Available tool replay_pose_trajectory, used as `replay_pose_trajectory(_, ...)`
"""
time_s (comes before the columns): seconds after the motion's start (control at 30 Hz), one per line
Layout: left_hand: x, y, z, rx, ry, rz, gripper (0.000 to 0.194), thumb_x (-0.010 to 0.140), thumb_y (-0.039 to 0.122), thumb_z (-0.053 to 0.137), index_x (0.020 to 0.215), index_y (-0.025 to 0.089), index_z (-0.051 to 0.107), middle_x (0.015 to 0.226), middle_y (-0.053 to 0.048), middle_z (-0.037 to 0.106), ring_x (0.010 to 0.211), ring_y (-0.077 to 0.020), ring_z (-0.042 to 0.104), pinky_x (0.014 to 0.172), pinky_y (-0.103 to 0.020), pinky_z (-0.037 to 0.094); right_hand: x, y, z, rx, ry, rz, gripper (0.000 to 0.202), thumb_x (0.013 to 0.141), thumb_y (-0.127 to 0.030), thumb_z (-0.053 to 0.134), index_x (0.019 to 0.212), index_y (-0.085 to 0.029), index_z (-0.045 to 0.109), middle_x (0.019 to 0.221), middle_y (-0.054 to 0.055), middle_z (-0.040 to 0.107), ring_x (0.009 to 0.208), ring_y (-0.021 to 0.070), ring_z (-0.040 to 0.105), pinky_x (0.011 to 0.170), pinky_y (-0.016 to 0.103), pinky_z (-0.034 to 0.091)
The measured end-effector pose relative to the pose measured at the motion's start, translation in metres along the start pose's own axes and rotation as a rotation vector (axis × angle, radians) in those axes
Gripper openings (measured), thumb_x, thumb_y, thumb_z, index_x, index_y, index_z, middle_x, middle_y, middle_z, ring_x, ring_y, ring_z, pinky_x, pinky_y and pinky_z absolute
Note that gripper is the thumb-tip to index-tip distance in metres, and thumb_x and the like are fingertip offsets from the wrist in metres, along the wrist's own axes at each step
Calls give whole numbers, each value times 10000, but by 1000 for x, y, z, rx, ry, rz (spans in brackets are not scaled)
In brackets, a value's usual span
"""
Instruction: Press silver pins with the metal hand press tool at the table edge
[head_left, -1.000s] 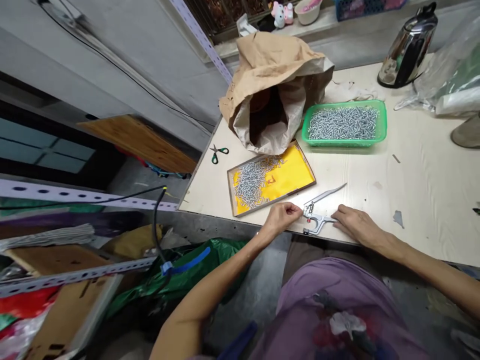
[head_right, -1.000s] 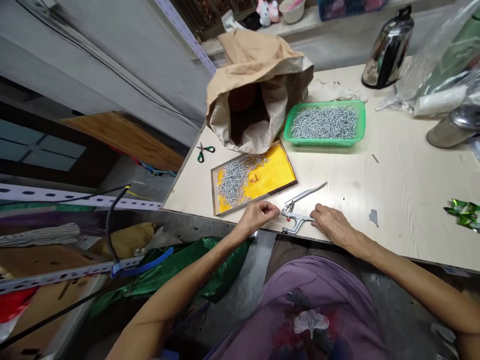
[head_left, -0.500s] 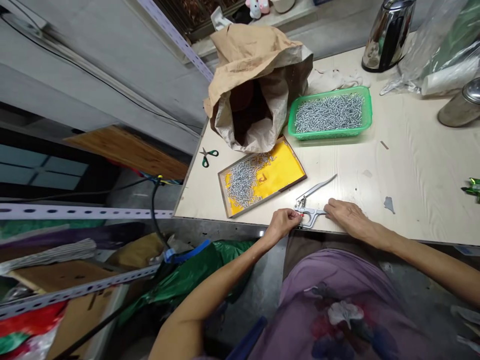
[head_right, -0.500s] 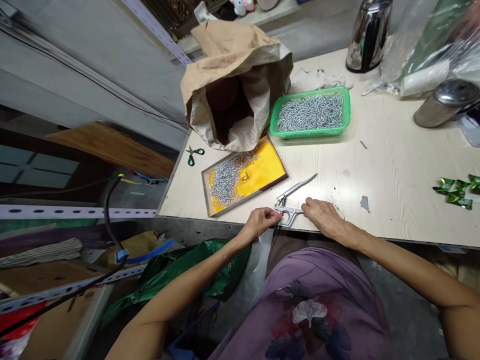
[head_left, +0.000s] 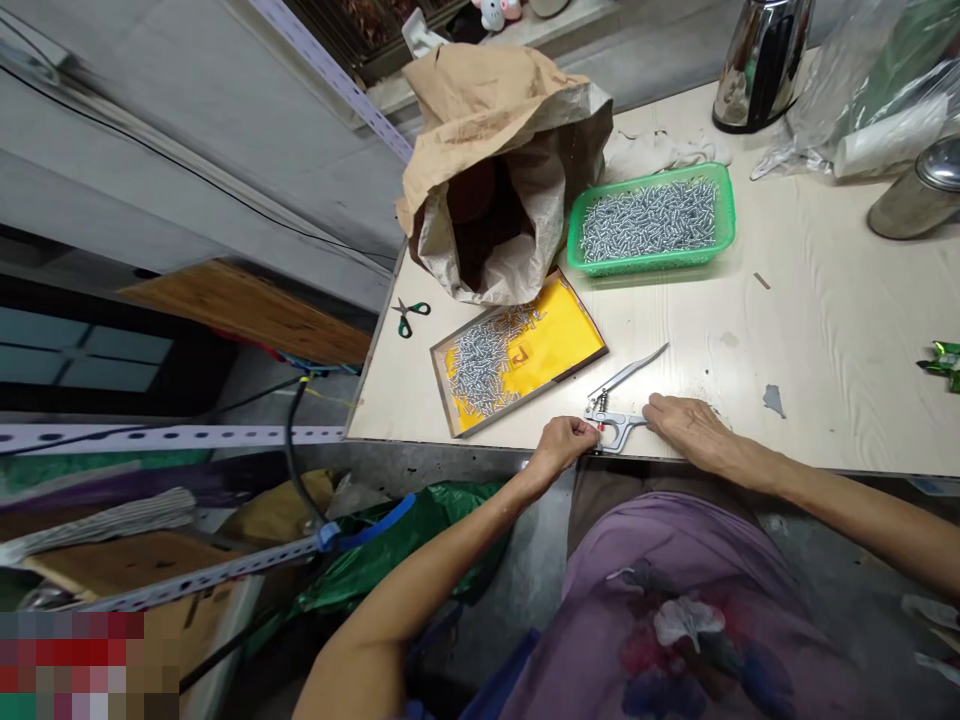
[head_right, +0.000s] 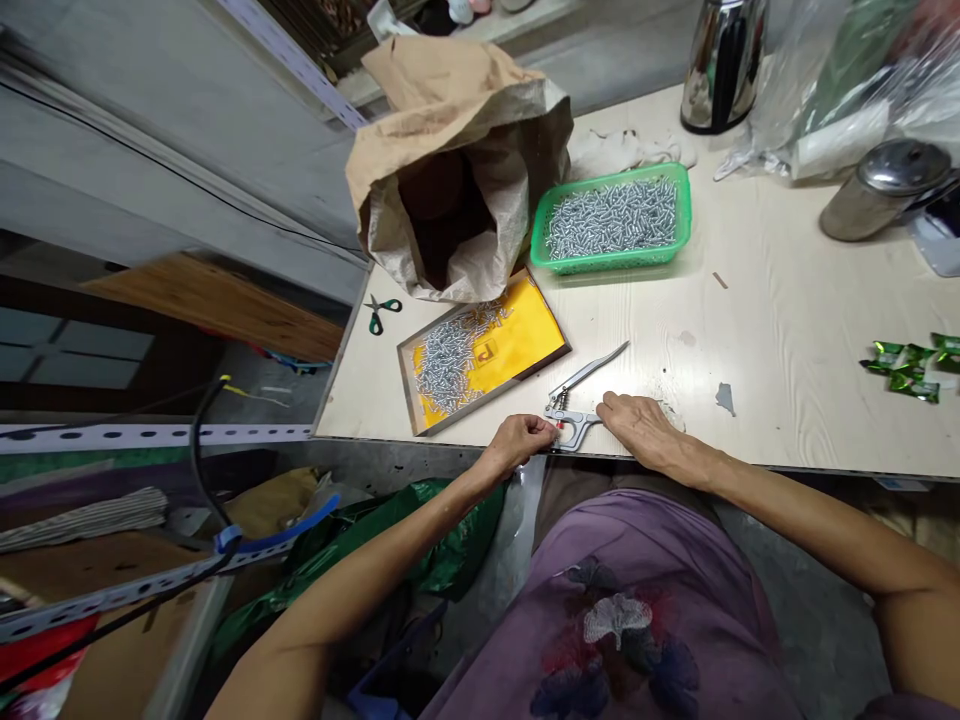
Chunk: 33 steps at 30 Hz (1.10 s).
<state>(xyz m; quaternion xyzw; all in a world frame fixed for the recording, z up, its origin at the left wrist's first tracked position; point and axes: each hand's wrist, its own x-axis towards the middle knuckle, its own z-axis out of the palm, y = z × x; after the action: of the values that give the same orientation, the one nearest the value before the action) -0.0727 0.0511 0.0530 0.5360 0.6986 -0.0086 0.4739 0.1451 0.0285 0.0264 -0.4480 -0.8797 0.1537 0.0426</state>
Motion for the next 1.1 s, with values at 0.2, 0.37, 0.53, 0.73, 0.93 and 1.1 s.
replay_pose_trajectory(0.2,5,-7,3,18,34,48,177,627,268,560,644,122,659,559,30,570,586,-111,528,573,-211,365,-2,-4,-2,-7,8,19,158,917,-100,419,903,-161,565,856,56,588,696,161,500,545,297,218)
replay_pose_trajectory(0.37,5,-6,5,29,25,45,165,617,247,567,643,117,666,562,27,584,592,-107,536,575,-204,363,-2,-4,2,-6,42,21,165,920,-102,419,915,-161,573,846,54,590,691,159,498,540,295,235)
replay_pose_trajectory(0.53,3,-7,7,-11,33,7,185,649,251,567,700,111,679,524,42,538,518,-86,482,518,-190,334,-1,2,-2,27,-25,13,135,928,-176,460,967,-162,589,934,78,607,753,178,537,573,293,332)
replay_pose_trajectory(0.73,2,-7,8,-46,32,-33,135,672,214,575,699,111,659,478,69,484,411,-51,387,444,-175,295,14,31,-16,12,38,34,891,682,-619,705,1369,-142,397,1431,221,381,1266,390,367,947,507,379)
replay_pose_trajectory(0.93,-1,-3,10,-120,26,-54,85,700,172,581,696,112,641,467,85,461,358,-40,344,366,-168,303,31,38,-26,-73,-89,42,979,614,-595,744,1370,-77,401,1320,219,503,1223,395,405,1018,550,298)
replay_pose_trajectory(1.1,-1,-1,10,-142,26,-71,69,736,147,584,698,117,632,443,99,423,342,-40,337,363,-171,322,22,27,-29,-120,-39,8,757,710,-467,715,1310,-86,454,1137,169,609,1051,332,505,982,515,317)
